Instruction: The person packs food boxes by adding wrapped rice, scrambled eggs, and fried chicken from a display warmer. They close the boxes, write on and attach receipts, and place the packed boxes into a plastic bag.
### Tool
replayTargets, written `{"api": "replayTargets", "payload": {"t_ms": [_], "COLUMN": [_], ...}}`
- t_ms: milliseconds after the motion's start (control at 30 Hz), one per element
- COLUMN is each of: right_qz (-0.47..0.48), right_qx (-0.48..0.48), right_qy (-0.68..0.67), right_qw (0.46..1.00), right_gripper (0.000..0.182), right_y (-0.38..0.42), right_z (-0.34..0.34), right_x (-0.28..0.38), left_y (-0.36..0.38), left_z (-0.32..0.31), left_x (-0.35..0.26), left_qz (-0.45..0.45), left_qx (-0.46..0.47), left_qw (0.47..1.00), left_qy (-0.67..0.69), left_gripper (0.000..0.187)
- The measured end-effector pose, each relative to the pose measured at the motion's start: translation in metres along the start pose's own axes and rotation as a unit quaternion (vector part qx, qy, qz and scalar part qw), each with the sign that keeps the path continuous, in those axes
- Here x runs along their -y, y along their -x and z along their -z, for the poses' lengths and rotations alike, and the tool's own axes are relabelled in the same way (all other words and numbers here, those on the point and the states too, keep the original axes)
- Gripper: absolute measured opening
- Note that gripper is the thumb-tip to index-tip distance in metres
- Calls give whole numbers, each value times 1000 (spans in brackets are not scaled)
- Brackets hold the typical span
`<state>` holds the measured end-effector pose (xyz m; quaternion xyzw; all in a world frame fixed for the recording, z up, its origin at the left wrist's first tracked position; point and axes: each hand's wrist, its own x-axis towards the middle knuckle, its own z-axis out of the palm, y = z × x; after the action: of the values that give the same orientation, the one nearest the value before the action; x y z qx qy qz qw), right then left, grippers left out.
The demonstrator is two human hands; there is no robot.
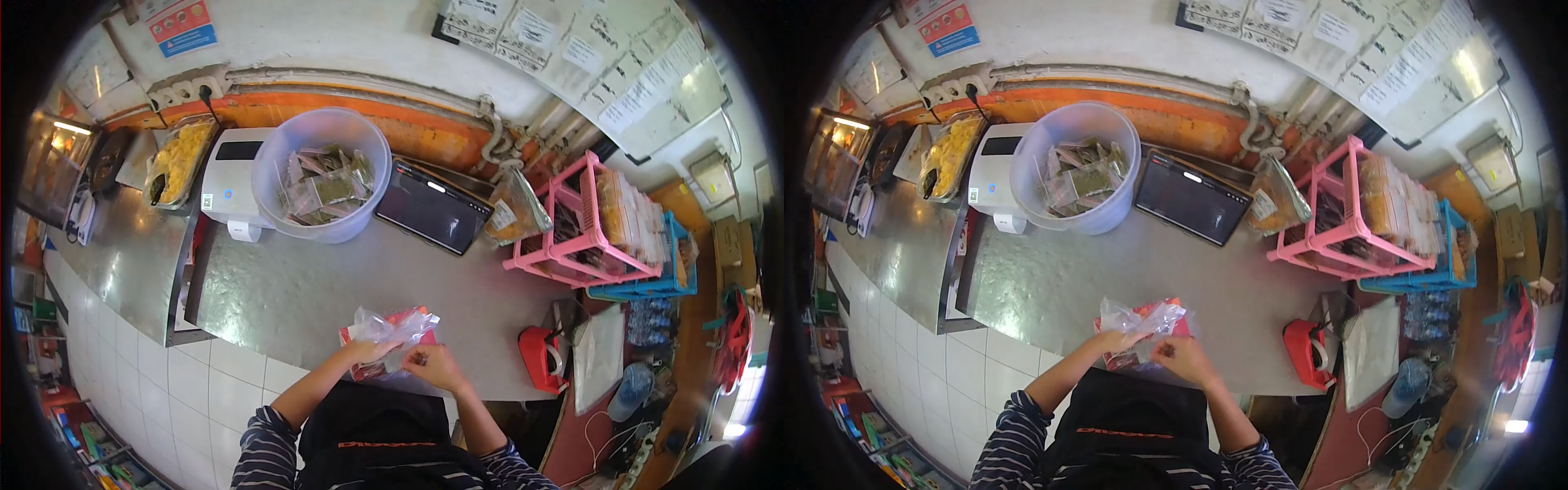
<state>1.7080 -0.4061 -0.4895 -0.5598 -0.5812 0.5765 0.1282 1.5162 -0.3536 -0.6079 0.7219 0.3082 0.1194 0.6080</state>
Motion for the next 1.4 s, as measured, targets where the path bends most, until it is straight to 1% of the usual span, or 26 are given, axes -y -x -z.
{"api": "replayTargets", "payload": {"t_ms": [33,67,100,133,167,200,233,300,333,400,433,500,533,567,667,700,800,867,900,967,1100,1167,1200,1300,1367,1400], "right_qz": [-18,-36,-37,30,96,128,124,129,124,130,126,143,134,131,17,16,11,18,17,24,-1,4,5,46,125,126], "right_qx": [-108,-213,-215,-300,-381,-415,-416,-484,-485,-450,-449,-394,-361,-361,-270,-270,-295,-329,-329,-349,-336,-295,-295,-299,-322,-323], "right_qy": [-32,-63,-66,-13,40,41,38,87,85,75,73,61,53,52,-119,-121,-139,-307,-308,-399,-381,-321,-321,-246,-82,-81], "right_qw": [993,974,974,953,919,900,900,861,862,880,882,906,921,922,955,955,945,893,892,848,861,900,900,921,935,935], "right_gripper": [17,18,18,18,18,21,21,20,20,16,16,15,18,18,18,18,14,10,10,7,8,11,11,12,15,15], "right_y": [-4,-8,-10,-14,-17,-23,-25,-26,-24,-18,-15,-10,-6,-4,4,5,1,-1,-2,-6,-7,-6,-6,-8,-8,-8], "right_z": [-13,-23,-32,-42,-53,-65,-73,-84,-87,-91,-88,-70,-64,-61,-48,-50,-57,-64,-67,-69,-62,-56,-55,-49,-42,-42], "right_x": [6,10,8,-1,-11,-24,-27,-29,-31,-38,-35,-23,-26,-28,-19,-23,-42,-45,-47,-45,-44,-44,-43,-38,-29,-26], "left_y": [2,-1,2,5,9,12,15,24,27,35,36,36,36,39,42,43,43,42,42,40,41,40,40,37,37,37], "left_z": [5,14,12,10,8,6,0,-17,-21,-27,-28,-24,-22,-19,-16,-17,-16,-17,-17,-17,-15,-14,-14,-13,-14,-15], "left_x": [-26,-54,-66,-73,-82,-92,-100,-110,-106,-91,-81,-61,-58,-56,-57,-60,-64,-64,-63,-66,-67,-68,-68,-67,-65,-65], "left_qz": [-85,-3,-1,38,76,-93,-91,29,29,18,21,-75,-108,-107,-142,-141,-142,-143,-142,-142,-135,-132,-132,-144,-157,-158], "left_qx": [-80,-51,-48,-75,-98,-237,-233,-395,-390,-342,-339,-309,-303,-300,-262,-254,-242,-239,-239,-239,-227,-222,-220,-228,-236,-245], "left_qw": [993,998,998,992,963,913,914,808,810,858,860,896,900,901,917,916,917,917,917,916,919,920,920,915,910,905], "left_qy": [-22,46,46,-98,-240,-319,-319,-436,-436,-381,-380,-309,-296,-295,-266,-275,-285,-284,-287,-289,-293,-294,-296,-300,-303,-309], "left_gripper": [36,27,27,24,23,23,23,26,26,32,32,33,32,32,32,32,33,33,34,34,33,33,33,33,32,31]}}
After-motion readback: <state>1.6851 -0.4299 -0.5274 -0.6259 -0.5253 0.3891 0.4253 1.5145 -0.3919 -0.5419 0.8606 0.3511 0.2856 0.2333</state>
